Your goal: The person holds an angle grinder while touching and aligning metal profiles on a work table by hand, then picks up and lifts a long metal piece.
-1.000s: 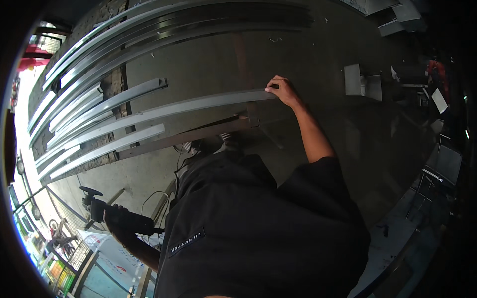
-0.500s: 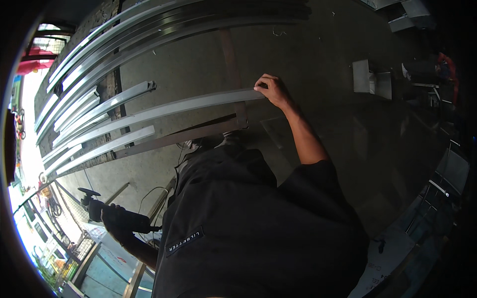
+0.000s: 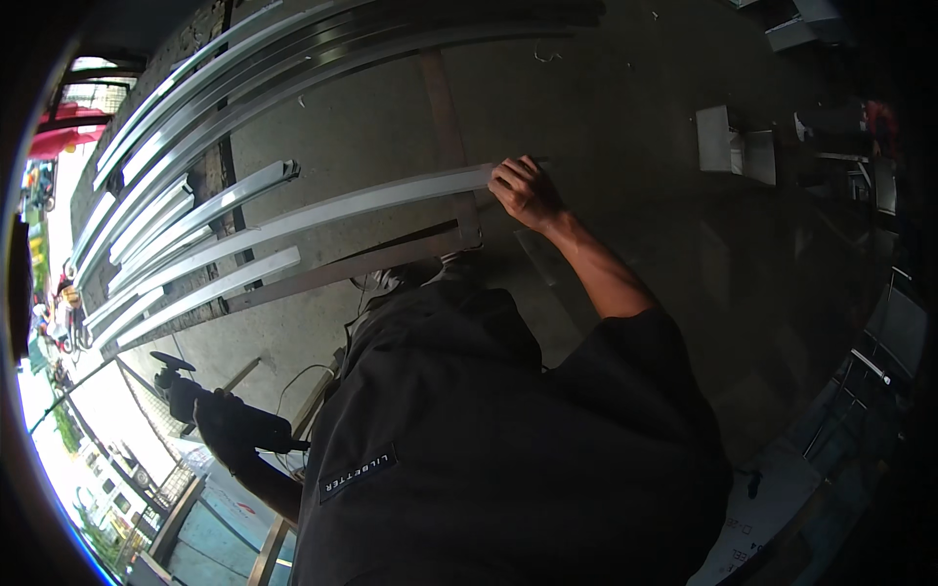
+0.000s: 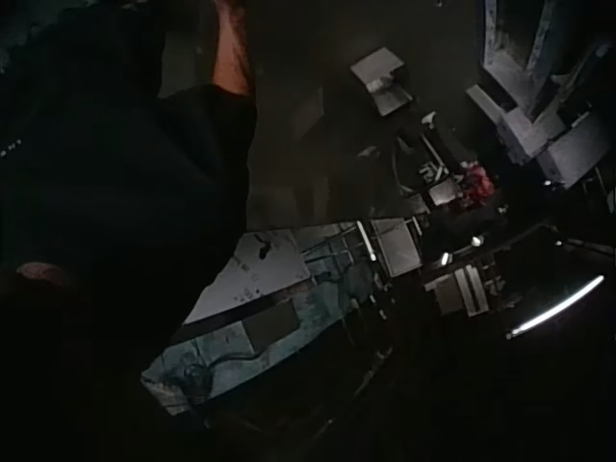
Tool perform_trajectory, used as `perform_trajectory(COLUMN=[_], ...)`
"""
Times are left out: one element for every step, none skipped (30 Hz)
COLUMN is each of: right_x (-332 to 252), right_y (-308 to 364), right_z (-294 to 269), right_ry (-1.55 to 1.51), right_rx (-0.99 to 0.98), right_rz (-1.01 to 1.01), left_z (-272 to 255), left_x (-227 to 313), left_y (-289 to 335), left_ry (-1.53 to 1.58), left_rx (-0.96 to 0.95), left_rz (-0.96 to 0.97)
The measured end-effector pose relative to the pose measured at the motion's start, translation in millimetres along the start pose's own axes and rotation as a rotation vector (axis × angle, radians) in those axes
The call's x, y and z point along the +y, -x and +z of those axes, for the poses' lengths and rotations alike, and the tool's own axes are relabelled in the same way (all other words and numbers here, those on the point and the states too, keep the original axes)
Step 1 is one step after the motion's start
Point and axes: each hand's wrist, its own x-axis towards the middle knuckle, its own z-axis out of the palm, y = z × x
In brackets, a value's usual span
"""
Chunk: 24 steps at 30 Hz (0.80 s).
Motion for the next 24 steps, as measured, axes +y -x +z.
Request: perform_trajectory(right_x=[-0.2,0.0,0.2,-0.7,0.0,1.7,3.0,2.5,1.1,0.1,-1.1,-2.6,-3.4,-4.5,-5.9,-7.8,-9.1,-10.2,-13.9,-18.5,-24.4,-33.6,-42.9,-54.3], right_y=[2.7,5.2,7.7,7.9,7.2,5.7,4.0,4.1,5.0,4.6,3.5,2.3,1.5,0.2,-1.6,-2.4,-3.3,-4.4,-10.8,-17.5,-25.0,-34.3,-45.2,-58.1], right_z=[2.0,3.5,5.0,4.0,3.3,2.8,2.4,1.7,1.1,0.3,0.4,0.9,1.2,2.2,3.7,4.6,4.9,5.1,4.3,4.2,5.4,7.6,14.2,23.2], right_ry=[0.06,0.056,0.066,0.082,0.083,0.056,0.031,0.033,0.031,0.028,0.029,0.028,0.03,0.03,0.047,0.063,0.061,0.061,0.057,0.05,0.025,-0.002,-0.009,-0.066], right_rx=[0.049,0.05,0.089,0.127,0.127,0.123,0.12,0.122,0.119,0.116,0.117,0.116,0.115,0.117,0.11,0.101,0.102,0.09,0.082,0.086,0.102,0.117,0.12,0.109], right_rz=[-0.037,-0.035,-0.046,-0.062,-0.064,-0.069,-0.073,-0.075,-0.061,-0.049,-0.052,-0.033,-0.012,-0.015,-0.002,0.013,0.01,0.007,-0.001,-0.009,-0.032,-0.055,-0.063,-0.066], left_z=[0.3,-1.0,-3.0,-7.3,-11.1,-14.3,-14.4,-15.2,-18.1,-22.5,-27.6,-34.8,-36.1,-38.9,-41.7,-32.6,-27.6,-28.2,-31.0,-34.3,-38.1,-43.8,-46.2,-49.7], left_x=[0.7,0.8,1.5,0.7,-0.8,-3.1,-4.2,-5.3,-6.3,-7.3,-8.7,-12.6,-15.2,-16.5,-17.6,-11.6,-8.2,-8.6,-8.7,-9.0,-10.5,-13.2,-16.3,-18.5], left_y=[-2.2,-5.2,-7.8,-11.5,-13.9,-15.5,-17.6,-19.5,-22.1,-25.1,-28.3,-33.0,-35.9,-36.7,-37.6,-28.6,-23.3,-22.4,-21.2,-20.5,-21.5,-23.3,-24.7,-26.4], left_ry=[-0.017,-0.027,-0.038,0.053,0.144,0.146,0.127,0.107,0.109,0.16,0.211,0.213,0.213,0.213,0.214,0.243,0.272,0.273,0.268,0.264,0.265,0.174,0.131,0.086], left_rx=[-0.03,-0.045,-0.06,-0.126,-0.192,-0.191,-0.2,-0.209,-0.209,-0.289,-0.369,-0.367,-0.348,-0.338,-0.327,-0.343,-0.358,-0.355,-0.358,-0.361,-0.352,-0.327,-0.309,-0.29], left_rz=[0.019,0.029,0.038,0.012,-0.015,-0.014,-0.011,-0.007,-0.005,-0.017,-0.029,-0.027,-0.02,-0.015,-0.01,-0.043,-0.075,-0.073,-0.064,-0.054,-0.047,0.002,0.028,0.054])
